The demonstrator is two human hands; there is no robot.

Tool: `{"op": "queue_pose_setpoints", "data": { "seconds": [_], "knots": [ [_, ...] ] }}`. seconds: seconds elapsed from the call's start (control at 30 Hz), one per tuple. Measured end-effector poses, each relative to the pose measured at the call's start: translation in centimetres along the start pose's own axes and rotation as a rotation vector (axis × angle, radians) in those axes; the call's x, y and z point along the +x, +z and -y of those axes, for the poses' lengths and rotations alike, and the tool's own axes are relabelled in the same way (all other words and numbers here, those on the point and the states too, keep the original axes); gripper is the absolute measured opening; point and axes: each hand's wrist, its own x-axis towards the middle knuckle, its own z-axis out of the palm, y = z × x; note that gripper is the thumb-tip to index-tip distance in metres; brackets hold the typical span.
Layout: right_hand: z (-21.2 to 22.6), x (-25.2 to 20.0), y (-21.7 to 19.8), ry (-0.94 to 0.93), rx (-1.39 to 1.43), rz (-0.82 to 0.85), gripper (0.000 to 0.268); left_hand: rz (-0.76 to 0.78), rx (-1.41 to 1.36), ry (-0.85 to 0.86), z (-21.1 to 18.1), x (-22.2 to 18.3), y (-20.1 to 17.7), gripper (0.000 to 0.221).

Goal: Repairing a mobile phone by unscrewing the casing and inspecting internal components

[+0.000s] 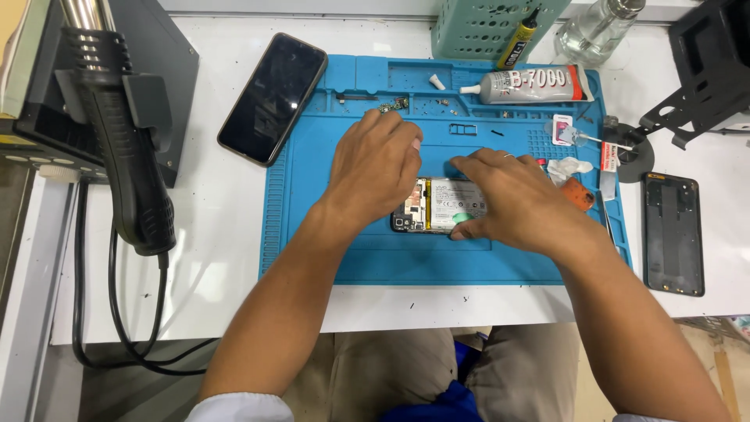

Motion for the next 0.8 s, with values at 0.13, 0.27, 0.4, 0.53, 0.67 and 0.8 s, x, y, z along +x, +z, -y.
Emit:
{"op": "queue_pose_setpoints", "data": {
  "seconds": [0.13,0.27,0.4,0.53,0.67,0.8],
  "knots": [
    [-0.9,0.7,0.2,0.029,0.047,-0.002,0.094,-0.084,0.010,0.043,-0.3,0.1,0.0,0.022],
    [-1.3,0.8,0.9,-0.035,0.081,-0.074,0.087,-0.148,0.026,0.067,-0.4,0.3,-0.3,0.022],
    [-0.7,0.2,1.1,0.013,0.089,-0.042,0.081,-0.207,-0.023,0.063,-0.6,0.2,-0.4,0.026],
    [0.1,-0.8,0.4,0.020,0.152,-0.039,0.074,-0.218,-0.314,-0.076,-1.5,0.2,-1.4,0.028],
    [-1.1,-1.7,1.4,0.023,0.323,-0.235,0.071,-0.289,-0.797,-0.274,-1.9,0.2,-1.4,0.046],
    [-2.3,-2.4,3.1,-0.007,0.680,-0.513,0.061,-0.204,-1.125,-0.343,-3.1,0.0,-0.7,0.071]
  ]
}}
